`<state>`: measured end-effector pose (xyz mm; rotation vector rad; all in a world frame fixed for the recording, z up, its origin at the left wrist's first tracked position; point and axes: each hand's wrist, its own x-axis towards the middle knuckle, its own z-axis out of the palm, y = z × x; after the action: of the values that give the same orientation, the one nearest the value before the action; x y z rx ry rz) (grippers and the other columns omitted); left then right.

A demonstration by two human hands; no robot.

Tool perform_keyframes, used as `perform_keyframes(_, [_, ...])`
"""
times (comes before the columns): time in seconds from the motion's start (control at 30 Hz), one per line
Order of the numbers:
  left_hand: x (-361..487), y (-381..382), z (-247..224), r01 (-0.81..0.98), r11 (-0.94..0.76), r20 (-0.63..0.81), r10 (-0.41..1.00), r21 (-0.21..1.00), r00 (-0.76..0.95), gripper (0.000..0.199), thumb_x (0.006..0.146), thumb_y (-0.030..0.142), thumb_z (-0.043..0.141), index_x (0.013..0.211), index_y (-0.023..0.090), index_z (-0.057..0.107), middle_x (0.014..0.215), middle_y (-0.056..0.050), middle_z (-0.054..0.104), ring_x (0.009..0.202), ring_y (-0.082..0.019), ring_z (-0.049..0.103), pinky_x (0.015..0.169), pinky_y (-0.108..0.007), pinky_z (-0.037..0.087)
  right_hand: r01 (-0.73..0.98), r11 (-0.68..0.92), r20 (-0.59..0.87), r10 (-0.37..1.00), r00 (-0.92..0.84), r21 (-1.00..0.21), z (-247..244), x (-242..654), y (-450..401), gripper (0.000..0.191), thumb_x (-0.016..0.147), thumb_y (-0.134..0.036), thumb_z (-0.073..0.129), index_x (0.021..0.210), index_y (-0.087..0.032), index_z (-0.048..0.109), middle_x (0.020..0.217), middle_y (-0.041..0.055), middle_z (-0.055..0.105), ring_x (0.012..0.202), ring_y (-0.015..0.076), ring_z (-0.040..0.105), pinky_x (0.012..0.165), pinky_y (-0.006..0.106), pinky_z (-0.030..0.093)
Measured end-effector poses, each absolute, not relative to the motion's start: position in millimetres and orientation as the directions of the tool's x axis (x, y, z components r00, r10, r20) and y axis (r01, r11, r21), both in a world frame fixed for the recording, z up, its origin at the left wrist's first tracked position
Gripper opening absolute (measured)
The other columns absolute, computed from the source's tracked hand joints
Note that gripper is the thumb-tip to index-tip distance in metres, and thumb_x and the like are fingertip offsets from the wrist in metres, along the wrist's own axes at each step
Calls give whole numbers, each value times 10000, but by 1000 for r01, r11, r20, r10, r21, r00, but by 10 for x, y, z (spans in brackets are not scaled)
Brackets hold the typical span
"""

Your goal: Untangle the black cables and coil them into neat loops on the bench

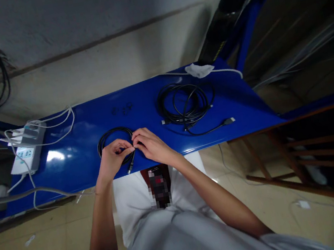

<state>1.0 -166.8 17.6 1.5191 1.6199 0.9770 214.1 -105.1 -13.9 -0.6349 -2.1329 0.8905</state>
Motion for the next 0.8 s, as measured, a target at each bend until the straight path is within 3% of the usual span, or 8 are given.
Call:
perform_keyframes(0.17, [-22,-1638,163,499,-7,24,999,866,-26,221,907,409,921,1056,256,864,1024,-53,817,862,-196,726,720,-313,505,147,642,440,657,-612,-753,-136,2150,-1050,170,1122,-131,576,999,-231,636,1269,107,680,1235,278,610,1127,462,521])
perform_keyframes(0.27, [-26,-1623,181,517,-54,56,998,854,12,176,923,424,909,1002,269,884,1072,-59,819,853,-189,714,666,-311,460,144,637,442,662,-605,-757,-149,2152,-1040,162,1117,-134,582,1002,-231,642,1262,109,684,1222,279,612,1113,469,529])
perform_keyframes(0.8, [129,-1734,152,557,-233,258,966,797,36,70,1017,246,794,978,219,847,1022,-47,793,882,-179,714,683,-299,483,130,637,457,666,-589,-760,-156,2180,-1016,112,1049,-137,660,999,-236,652,1250,99,714,1294,293,651,1129,509,534])
